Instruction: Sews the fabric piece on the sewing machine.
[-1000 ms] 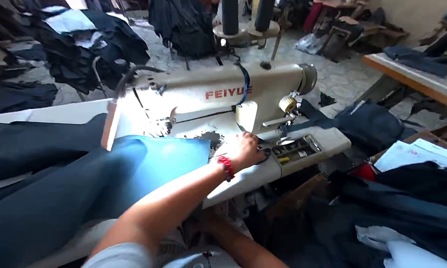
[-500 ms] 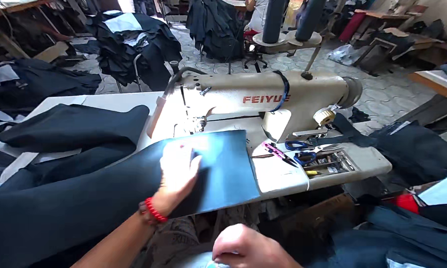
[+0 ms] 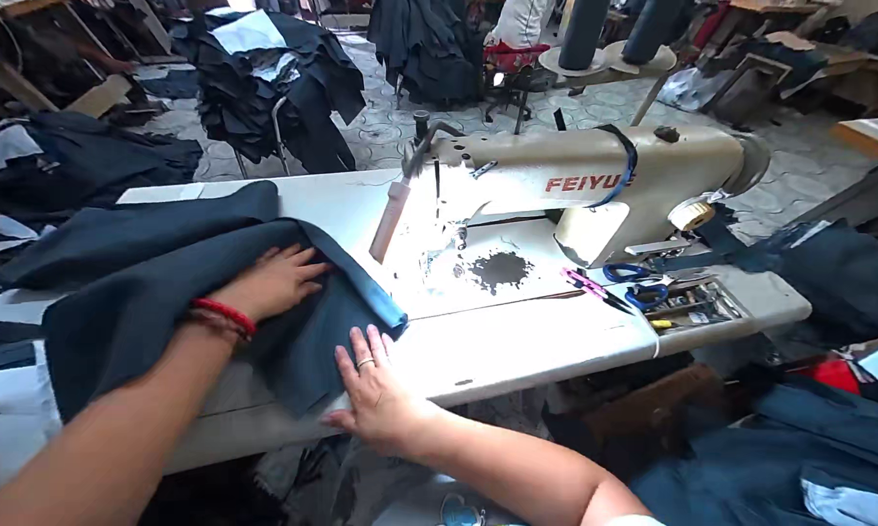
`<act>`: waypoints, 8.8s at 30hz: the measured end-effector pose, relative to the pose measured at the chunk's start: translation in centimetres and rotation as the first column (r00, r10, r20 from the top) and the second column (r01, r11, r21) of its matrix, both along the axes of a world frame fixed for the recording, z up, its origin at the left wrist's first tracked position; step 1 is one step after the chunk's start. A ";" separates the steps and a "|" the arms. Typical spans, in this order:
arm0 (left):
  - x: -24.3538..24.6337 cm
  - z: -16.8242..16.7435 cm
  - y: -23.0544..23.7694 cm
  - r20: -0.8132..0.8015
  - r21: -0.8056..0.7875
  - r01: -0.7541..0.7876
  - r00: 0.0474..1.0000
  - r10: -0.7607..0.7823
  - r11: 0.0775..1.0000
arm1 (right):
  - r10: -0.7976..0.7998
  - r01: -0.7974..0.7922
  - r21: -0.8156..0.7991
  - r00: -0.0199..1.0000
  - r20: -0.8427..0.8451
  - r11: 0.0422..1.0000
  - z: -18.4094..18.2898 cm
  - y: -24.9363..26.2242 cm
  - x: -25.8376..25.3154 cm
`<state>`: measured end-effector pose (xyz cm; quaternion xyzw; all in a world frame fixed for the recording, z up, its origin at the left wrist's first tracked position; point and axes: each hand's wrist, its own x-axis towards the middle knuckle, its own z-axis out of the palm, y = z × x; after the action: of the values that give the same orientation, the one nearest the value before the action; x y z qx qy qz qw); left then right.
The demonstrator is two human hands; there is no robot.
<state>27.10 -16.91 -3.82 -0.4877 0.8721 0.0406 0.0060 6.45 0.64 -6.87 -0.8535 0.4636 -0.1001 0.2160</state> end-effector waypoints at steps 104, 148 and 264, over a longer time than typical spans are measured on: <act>-5.9 0.0 21.3 -0.426 0.583 0.374 -0.615 0.663 0.721 | -0.882 -0.519 0.742 -0.050 0.469 0.425 2.9 -0.7 -8.7; -15.9 2.7 6.0 -0.210 -0.063 0.868 0.472 -0.857 0.493 | -0.039 0.310 -0.455 0.858 0.513 0.835 -2.2 -0.7 -9.6; -11.5 -1.9 -2.4 -0.652 0.025 0.670 0.574 -0.496 0.742 | -0.391 0.461 -0.456 0.887 0.246 0.761 -1.9 -1.2 -8.6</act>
<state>15.64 -19.28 -5.71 -0.1240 0.9230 0.3082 -0.1941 -2.16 -0.53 -8.76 -0.7426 0.5873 -0.3216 -0.0111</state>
